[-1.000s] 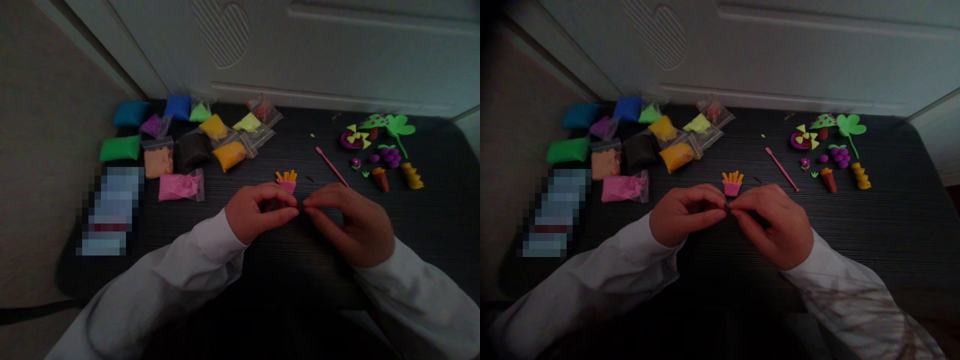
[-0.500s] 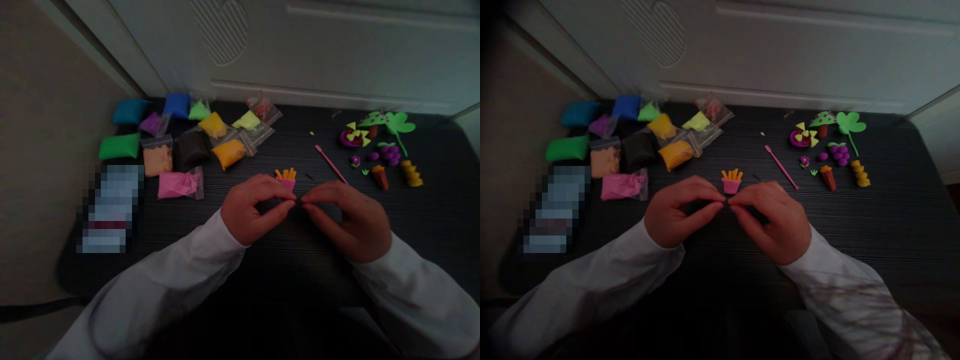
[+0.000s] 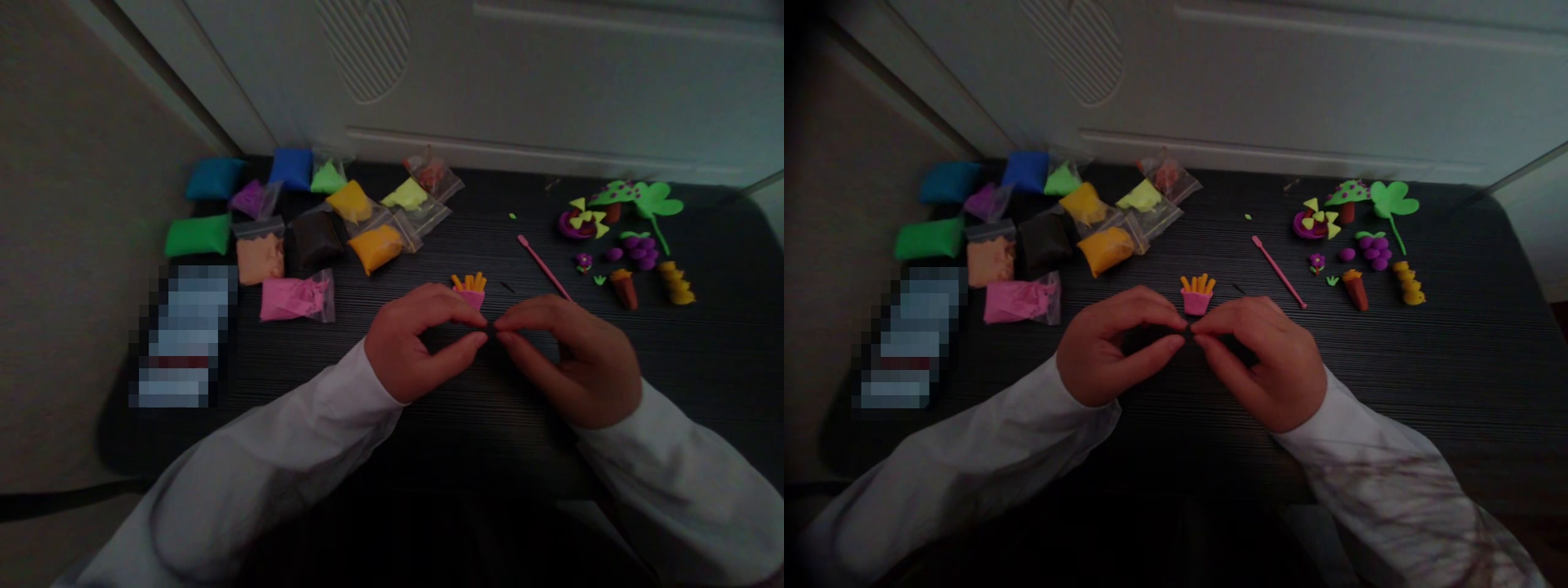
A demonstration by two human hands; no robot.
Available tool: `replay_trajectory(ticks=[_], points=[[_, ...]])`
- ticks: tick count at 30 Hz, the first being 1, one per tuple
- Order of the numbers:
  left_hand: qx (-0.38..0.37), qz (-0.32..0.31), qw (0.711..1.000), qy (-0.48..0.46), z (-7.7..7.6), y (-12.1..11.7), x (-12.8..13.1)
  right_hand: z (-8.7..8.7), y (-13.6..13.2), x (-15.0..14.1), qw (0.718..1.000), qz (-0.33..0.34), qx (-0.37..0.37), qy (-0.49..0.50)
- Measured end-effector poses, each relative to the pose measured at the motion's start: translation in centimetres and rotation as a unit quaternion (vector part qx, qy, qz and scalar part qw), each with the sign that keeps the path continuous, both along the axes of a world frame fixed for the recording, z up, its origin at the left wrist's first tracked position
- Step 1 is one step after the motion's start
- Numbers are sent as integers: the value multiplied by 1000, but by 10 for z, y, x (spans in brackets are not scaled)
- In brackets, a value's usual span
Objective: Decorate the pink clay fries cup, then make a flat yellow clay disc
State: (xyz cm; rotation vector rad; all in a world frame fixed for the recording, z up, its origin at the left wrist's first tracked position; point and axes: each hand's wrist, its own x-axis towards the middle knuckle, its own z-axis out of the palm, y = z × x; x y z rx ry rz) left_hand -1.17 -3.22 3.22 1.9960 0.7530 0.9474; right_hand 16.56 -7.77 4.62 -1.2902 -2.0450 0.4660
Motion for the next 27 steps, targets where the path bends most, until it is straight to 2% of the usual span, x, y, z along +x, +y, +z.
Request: replay_trajectory(ticks=[8, 21, 27], points=[[-3, 1, 1000, -8, -3, 0, 0, -1, 0, 0, 1000, 1, 3, 0], [-142, -26, 990, 7, -1, 1, -3, 0, -1, 0, 1000, 0, 8, -2], [-166, -30, 986, 1, -4, 2, -2, -1, -1, 0, 1000, 7, -1, -6]])
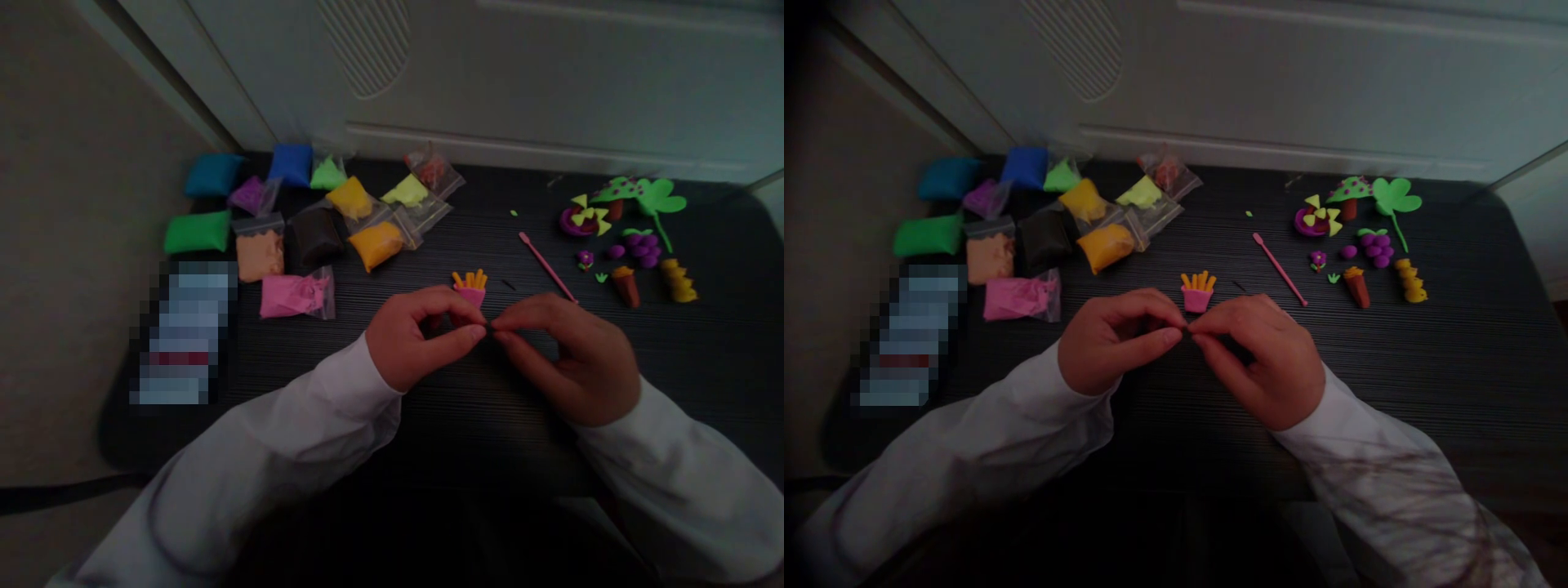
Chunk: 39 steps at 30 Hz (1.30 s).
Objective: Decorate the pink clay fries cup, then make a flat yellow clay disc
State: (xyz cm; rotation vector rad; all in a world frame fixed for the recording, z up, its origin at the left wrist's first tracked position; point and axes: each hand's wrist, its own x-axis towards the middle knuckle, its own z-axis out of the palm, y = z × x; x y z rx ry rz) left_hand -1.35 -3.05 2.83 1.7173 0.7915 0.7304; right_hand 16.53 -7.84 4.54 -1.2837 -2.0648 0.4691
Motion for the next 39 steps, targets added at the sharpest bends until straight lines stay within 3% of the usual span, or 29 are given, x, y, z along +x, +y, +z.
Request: replay_trajectory(ticks=[13, 21, 26, 33, 36, 39], points=[[-57, -2, 998, -2, 0, 0, 1, -1, 0, 0, 1000, 11, -11, 0], [-150, 14, 986, -67, -3, 0, 3, -4, -5, -5, 993, -63, -69, 75], [-99, 20, 994, -47, -4, 0, 3, -5, -5, -9, 986, -87, -104, 95], [-34, 24, 999, -17, -5, -1, 3, -7, -3, -8, 989, -102, -86, 69], [6, 29, 999, -30, -5, -1, 3, -7, -3, -7, 993, -88, -55, 61], [50, 50, 996, -56, -3, -2, 3, -6, -2, -5, 998, -51, 26, 36]])
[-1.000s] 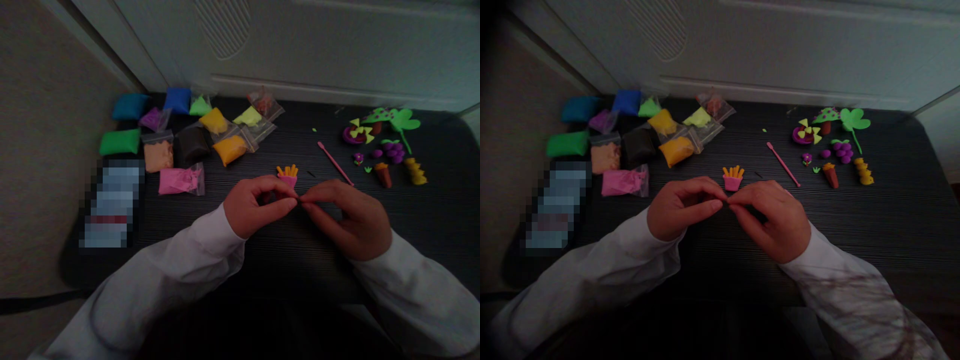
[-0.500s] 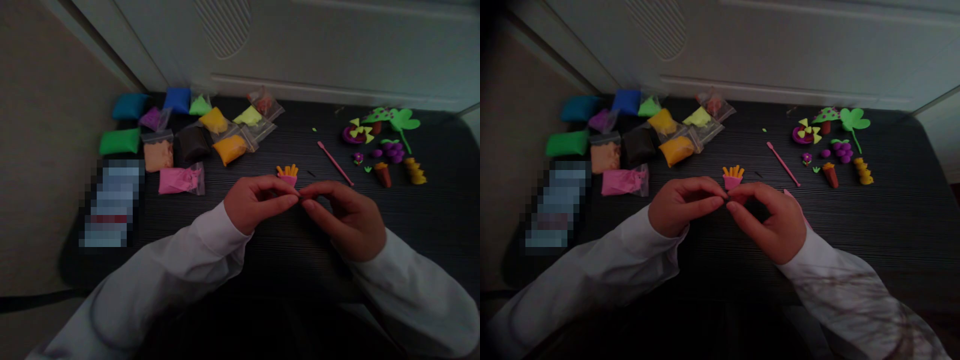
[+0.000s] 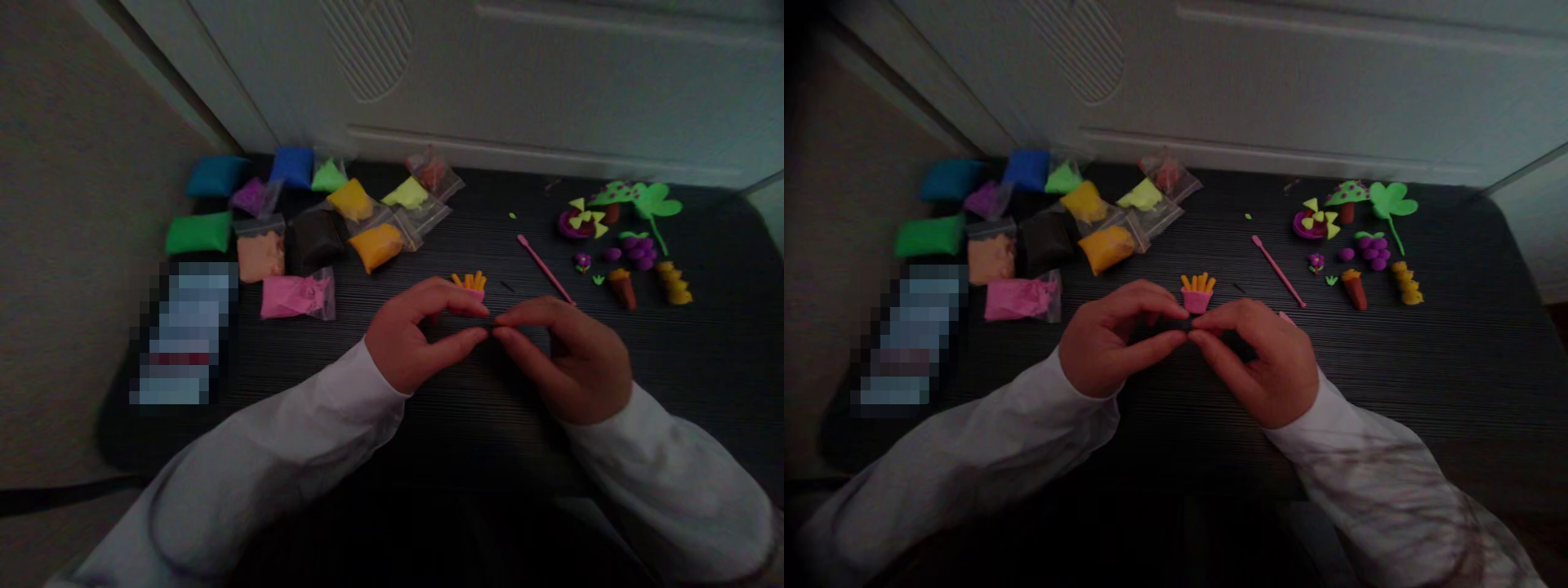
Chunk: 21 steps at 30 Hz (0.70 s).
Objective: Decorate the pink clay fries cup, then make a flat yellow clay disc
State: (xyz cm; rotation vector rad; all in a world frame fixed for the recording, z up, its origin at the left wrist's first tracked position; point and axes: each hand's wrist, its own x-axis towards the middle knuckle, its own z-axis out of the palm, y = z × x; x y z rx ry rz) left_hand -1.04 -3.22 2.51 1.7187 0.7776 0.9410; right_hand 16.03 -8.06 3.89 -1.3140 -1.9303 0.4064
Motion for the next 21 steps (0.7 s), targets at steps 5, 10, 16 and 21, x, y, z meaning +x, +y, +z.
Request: replay_trajectory(ticks=[5, 10, 16, 21], points=[[-131, 4, 990, -57, 2, 2, -1, 0, 0, 5, 990, 46, 126, -34], [-306, -77, 943, -107, 6, 0, 1, 1, -1, 6, 987, 75, 135, -39], [-336, -80, 931, -116, 9, -4, 2, -1, -2, 6, 989, 83, 119, -31], [-333, -79, 933, -110, 7, -4, 3, -1, -2, 4, 992, 80, 95, -17]])
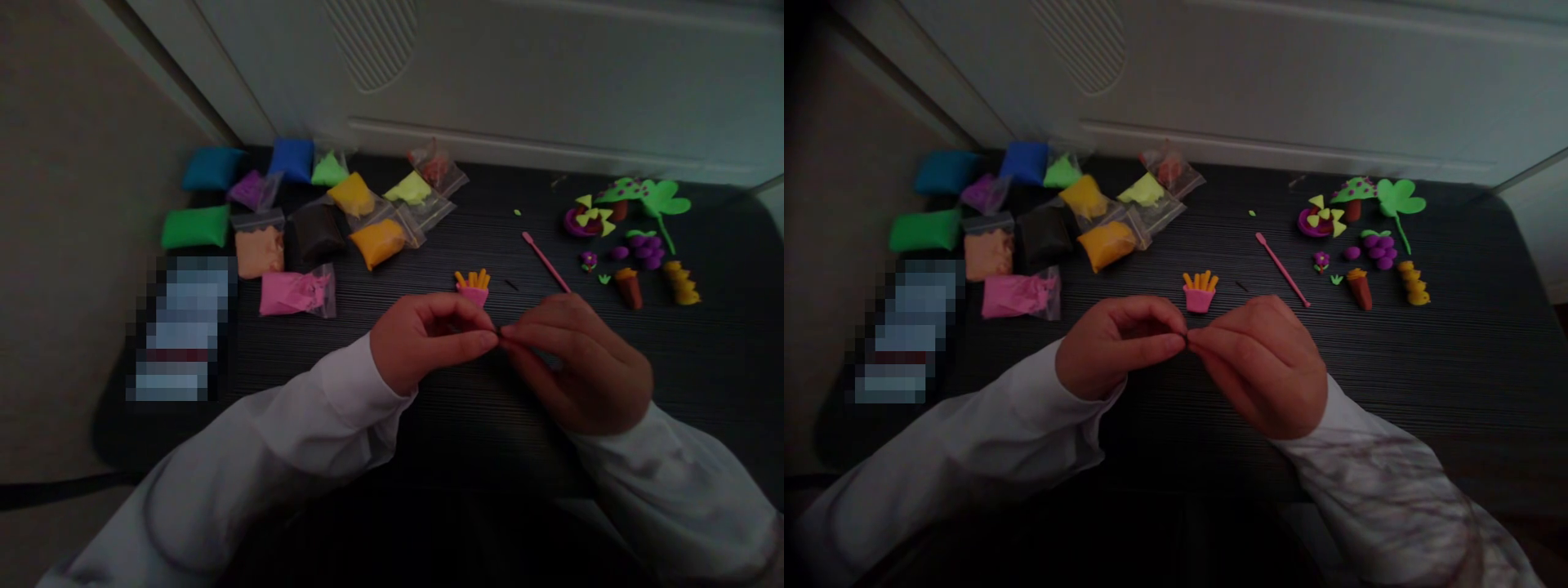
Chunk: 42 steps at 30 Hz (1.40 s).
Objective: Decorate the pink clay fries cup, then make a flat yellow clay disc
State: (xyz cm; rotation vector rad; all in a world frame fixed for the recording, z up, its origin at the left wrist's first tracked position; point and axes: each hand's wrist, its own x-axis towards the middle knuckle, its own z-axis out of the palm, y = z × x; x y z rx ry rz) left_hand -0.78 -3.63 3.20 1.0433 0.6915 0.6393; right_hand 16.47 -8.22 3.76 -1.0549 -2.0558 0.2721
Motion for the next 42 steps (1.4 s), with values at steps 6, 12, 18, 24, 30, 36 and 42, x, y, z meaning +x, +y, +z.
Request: replay_trajectory(ticks=[6, 12, 18, 24, 30, 36, 42], points=[[80, 19, 996, 36, -2, 1, -1, 4, -3, -5, 987, -66, -129, 67], [182, 21, 978, 103, -1, 0, -3, 4, -4, -6, 970, -83, -199, 108], [211, 16, 971, 110, -1, 0, -4, 5, -2, -6, 979, -60, -174, 85], [212, 11, 972, 105, 0, 0, -4, 8, -1, -6, 983, -55, -161, 66], [215, 10, 971, 104, 1, -1, -3, 7, -1, -6, 986, -66, -145, 56], [224, 22, 969, 103, 2, 0, -3, 6, -2, -8, 986, -71, -140, 57], [116, 13, 992, 47, -1, 2, -2, 7, -3, -6, 991, -69, -100, 62]])
